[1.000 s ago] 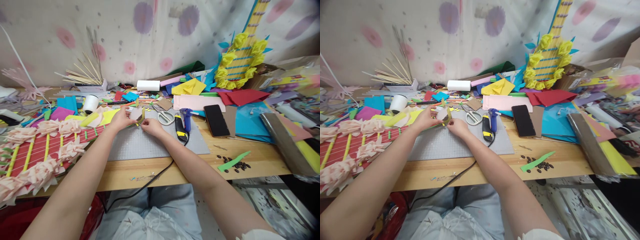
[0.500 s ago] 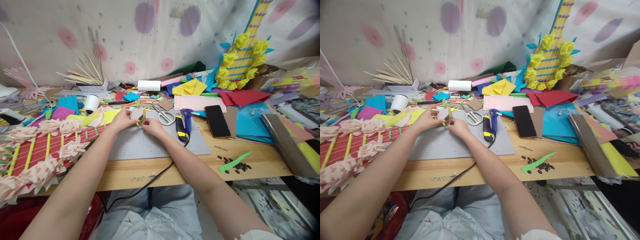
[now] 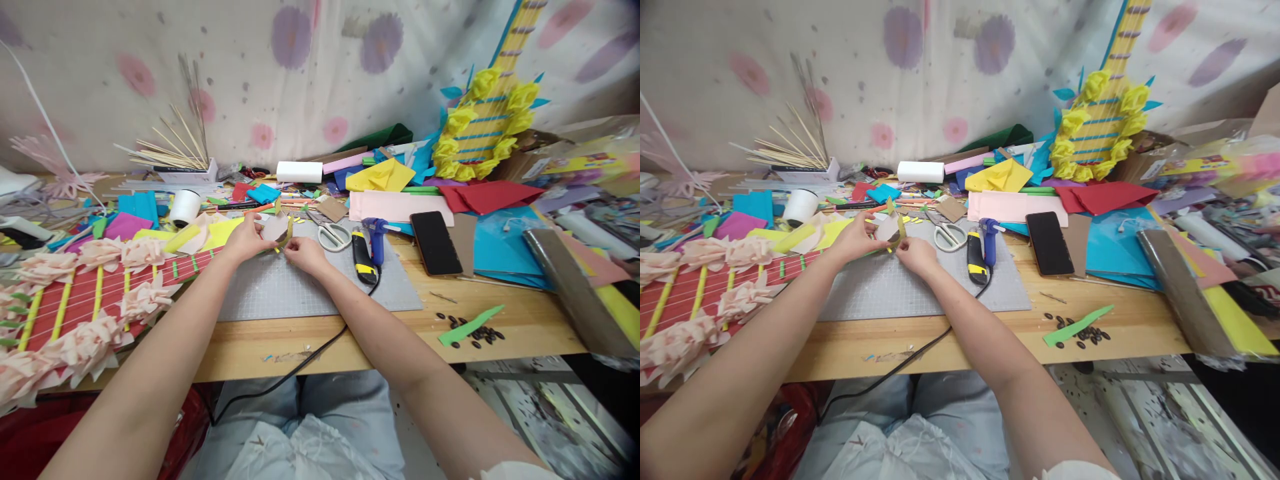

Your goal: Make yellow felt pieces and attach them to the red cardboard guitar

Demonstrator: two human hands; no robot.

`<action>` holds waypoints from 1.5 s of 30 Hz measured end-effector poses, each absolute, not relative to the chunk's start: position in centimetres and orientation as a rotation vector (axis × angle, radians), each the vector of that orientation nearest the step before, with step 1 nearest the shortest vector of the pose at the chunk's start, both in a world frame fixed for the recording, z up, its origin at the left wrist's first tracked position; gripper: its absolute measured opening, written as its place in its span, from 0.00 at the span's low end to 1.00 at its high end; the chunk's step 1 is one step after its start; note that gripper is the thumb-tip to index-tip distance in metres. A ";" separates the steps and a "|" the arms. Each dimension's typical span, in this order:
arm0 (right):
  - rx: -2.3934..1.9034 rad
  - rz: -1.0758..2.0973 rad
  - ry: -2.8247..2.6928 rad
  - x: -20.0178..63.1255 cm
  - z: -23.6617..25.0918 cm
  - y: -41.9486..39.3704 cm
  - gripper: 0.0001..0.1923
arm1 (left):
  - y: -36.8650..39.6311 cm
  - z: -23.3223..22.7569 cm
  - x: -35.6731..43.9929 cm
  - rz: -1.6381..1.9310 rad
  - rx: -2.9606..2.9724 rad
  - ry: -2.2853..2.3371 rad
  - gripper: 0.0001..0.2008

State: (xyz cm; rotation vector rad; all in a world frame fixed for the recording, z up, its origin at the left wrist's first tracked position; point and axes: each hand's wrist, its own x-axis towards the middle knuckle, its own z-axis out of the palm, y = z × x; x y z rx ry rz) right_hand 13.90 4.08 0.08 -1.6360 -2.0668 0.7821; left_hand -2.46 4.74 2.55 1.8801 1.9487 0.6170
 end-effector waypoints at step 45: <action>-1.638 0.685 -2.249 13.8 0.9 4.7 0.12 | 4.7 2.9 -2.2 0.626 1.773 1.882 0.38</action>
